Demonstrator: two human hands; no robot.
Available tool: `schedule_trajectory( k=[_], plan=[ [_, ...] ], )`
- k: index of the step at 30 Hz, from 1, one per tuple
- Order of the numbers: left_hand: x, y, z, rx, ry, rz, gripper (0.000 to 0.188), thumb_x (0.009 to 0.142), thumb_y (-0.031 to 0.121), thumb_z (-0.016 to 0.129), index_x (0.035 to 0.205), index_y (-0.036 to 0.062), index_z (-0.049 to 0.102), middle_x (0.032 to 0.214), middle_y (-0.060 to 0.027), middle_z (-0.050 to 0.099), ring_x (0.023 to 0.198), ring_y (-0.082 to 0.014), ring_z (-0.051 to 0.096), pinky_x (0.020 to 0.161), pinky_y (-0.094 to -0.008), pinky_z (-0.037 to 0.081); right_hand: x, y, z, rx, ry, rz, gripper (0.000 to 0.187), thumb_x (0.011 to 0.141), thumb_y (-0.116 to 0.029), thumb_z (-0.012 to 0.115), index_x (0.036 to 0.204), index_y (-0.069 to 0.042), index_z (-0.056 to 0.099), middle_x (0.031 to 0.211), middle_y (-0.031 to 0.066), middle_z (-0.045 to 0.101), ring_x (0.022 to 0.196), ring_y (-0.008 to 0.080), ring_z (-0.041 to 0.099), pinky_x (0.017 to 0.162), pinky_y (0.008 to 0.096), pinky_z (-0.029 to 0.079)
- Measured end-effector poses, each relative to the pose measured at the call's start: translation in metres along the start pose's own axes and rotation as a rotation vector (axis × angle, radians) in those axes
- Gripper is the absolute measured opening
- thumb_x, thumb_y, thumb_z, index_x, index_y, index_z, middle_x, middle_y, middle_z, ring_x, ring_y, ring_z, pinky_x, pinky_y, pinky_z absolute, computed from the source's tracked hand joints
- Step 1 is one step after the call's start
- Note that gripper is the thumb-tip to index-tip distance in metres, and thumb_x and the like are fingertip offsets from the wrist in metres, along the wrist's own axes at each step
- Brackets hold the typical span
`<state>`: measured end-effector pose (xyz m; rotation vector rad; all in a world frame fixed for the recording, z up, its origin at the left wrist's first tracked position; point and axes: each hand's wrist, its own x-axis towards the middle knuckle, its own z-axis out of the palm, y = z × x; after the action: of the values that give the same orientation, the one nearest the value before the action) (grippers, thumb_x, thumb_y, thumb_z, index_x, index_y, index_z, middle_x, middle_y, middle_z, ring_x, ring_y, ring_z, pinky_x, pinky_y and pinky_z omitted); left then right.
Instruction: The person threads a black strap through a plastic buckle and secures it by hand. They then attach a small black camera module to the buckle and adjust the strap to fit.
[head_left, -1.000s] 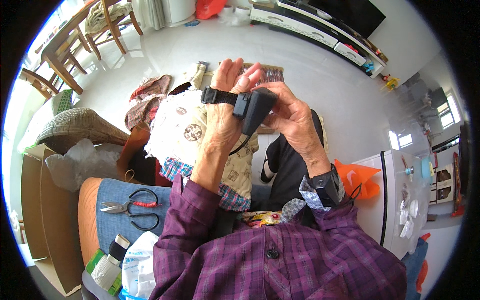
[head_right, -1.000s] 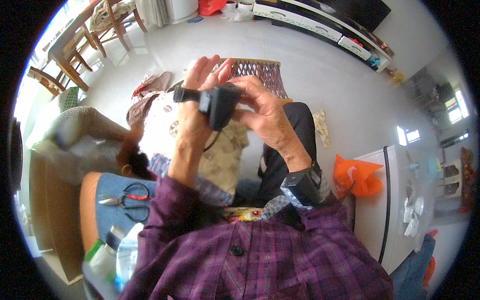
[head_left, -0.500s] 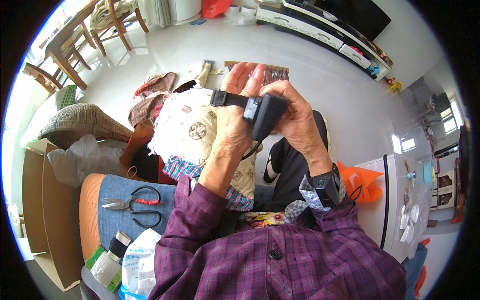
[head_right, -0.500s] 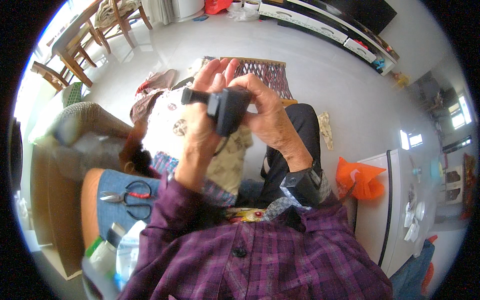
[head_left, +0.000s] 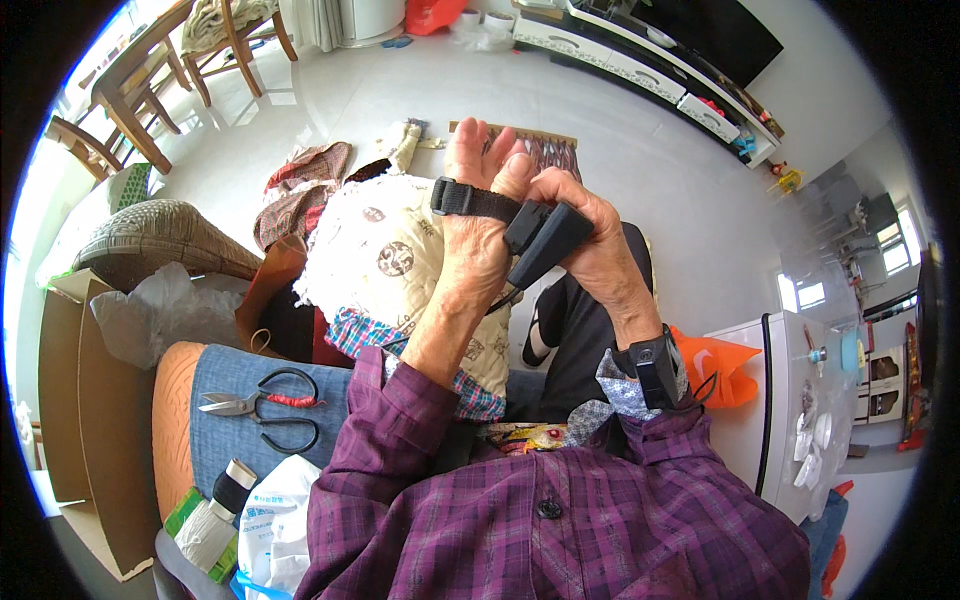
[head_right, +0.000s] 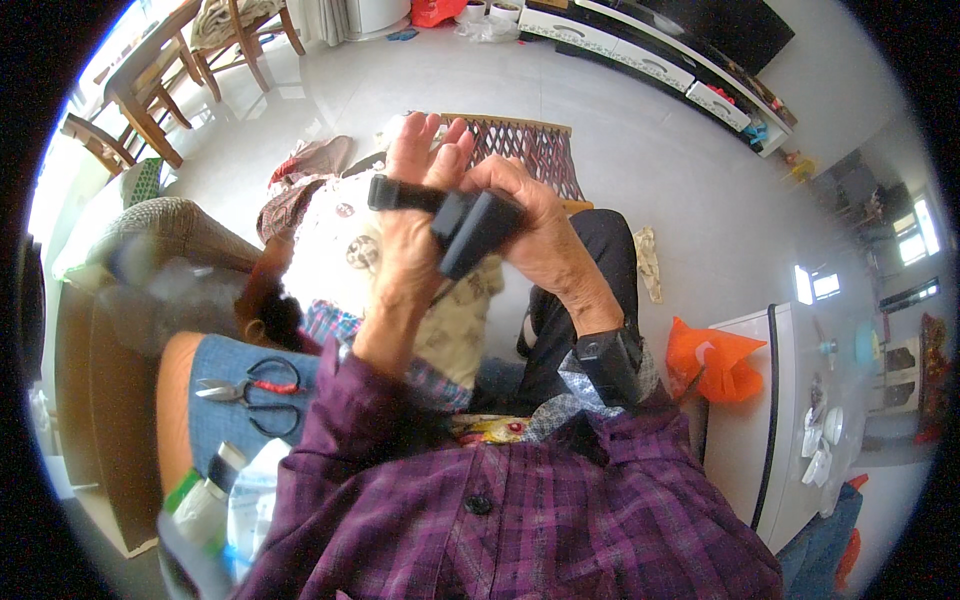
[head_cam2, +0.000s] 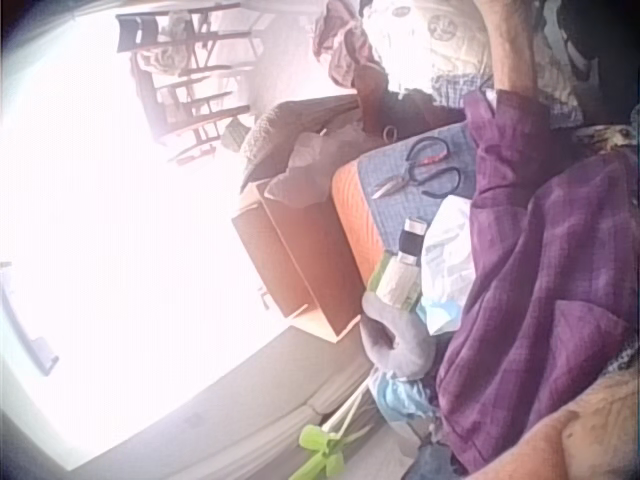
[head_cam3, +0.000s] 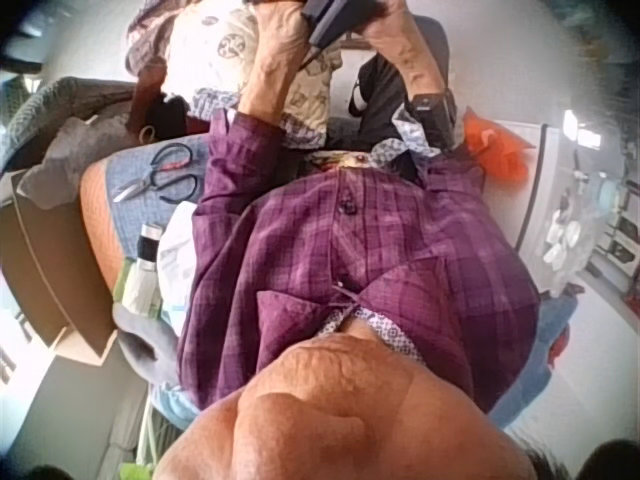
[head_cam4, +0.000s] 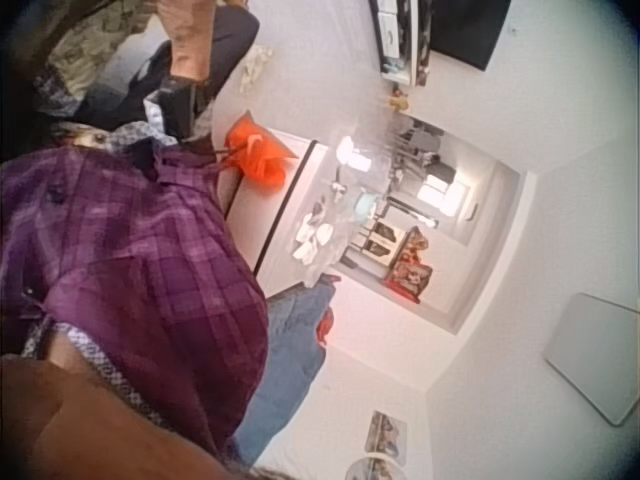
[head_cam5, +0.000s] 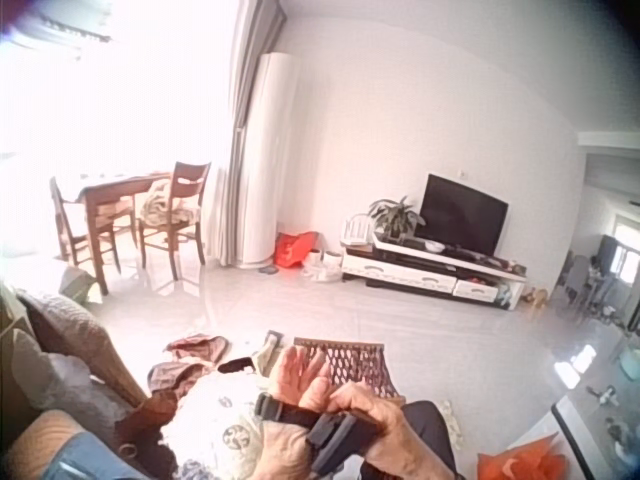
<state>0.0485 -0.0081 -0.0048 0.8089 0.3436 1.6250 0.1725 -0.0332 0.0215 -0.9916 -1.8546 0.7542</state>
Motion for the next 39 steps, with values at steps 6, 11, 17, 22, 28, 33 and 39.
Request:
schedule_trajectory(
  k=[6,11,17,22,28,33,39],
  plan=[
    [0.002,0.001,0.002,0.075,-0.007,-0.047,0.071,0.093,0.015,0.063,0.146,-0.0026,0.019,0.146,-0.024,0.03,0.129,-0.0329,0.044,0.105,-0.04,0.042,-0.003,0.002,-0.003,-0.005,-0.014,0.006,0.026,0.074,-0.001,0.073,0.096,-0.007,0.059,0.091,0.0021,0.058,0.089,0.0141,0.057,0.081,0.0282,0.045],
    [0.005,0.001,0.002,-0.002,0.015,-0.177,0.078,0.092,0.021,0.065,0.145,-0.006,0.014,0.137,-0.0257,0.037,0.123,-0.0342,0.051,0.099,-0.0412,0.047,-0.004,0.006,-0.002,0.022,-0.039,-0.025,0.027,0.075,0.0,0.073,0.097,-0.009,0.06,0.091,0.0014,0.058,0.088,0.0138,0.057,0.081,0.0283,0.045],
    [0.011,-0.004,-0.003,-0.163,0.085,-0.312,0.086,0.087,0.016,0.071,0.145,-0.0039,0.011,0.135,-0.0262,0.039,0.119,-0.0335,0.054,0.095,-0.0421,0.05,-0.008,0.001,-0.001,-0.015,-0.037,0.047,0.023,0.079,0.002,0.068,0.098,-0.009,0.06,0.091,0.0008,0.058,0.088,0.0119,0.056,0.08,0.0276,0.045],
    [0.011,-0.01,-0.003,-0.056,0.089,-0.203,0.082,0.086,0.013,0.072,0.145,-0.0021,0.017,0.138,-0.0236,0.038,0.121,-0.0321,0.051,0.098,-0.0402,0.048,-0.009,-0.004,-0.003,0.003,-0.062,0.062,0.023,0.081,0.005,0.063,0.099,-0.009,0.058,0.088,-0.0013,0.056,0.086,0.0091,0.054,0.078,0.0253,0.043],
    [0.013,-0.009,-0.003,0.085,-0.017,-0.163,0.085,0.081,0.014,0.076,0.145,-0.0032,0.022,0.143,-0.0247,0.033,0.127,-0.0318,0.045,0.104,-0.0405,0.042,-0.013,0.001,-0.004,-0.009,-0.089,-0.027,0.023,0.082,0.006,0.061,0.099,-0.008,0.056,0.086,-0.0057,0.053,0.082,0.0055,0.049,0.075,0.0212,0.042],
    [0.017,-0.013,-0.003,0.172,-0.061,-0.144,0.097,0.076,0.017,0.079,0.147,0.0003,0.014,0.146,-0.0259,0.025,0.134,-0.0342,0.035,0.102,-0.045,0.043,-0.018,0.004,-0.003,0.081,-0.111,0.032,0.024,0.083,0.006,0.061,0.101,-0.008,0.056,0.088,-0.0055,0.053,0.083,0.0054,0.049,0.076,0.0207,0.041],
    [0.019,-0.016,-0.005,0.0,-0.002,-0.246,0.104,0.076,0.022,0.08,0.148,0.0014,0.007,0.147,-0.0256,0.025,0.13,-0.0341,0.039,0.099,-0.0448,0.044,-0.018,0.004,-0.005,0.007,-0.127,-0.013,0.025,0.083,0.004,0.062,0.105,-0.007,0.057,0.096,-0.0038,0.056,0.09,0.0072,0.051,0.082,0.023,0.043]
  ],
)
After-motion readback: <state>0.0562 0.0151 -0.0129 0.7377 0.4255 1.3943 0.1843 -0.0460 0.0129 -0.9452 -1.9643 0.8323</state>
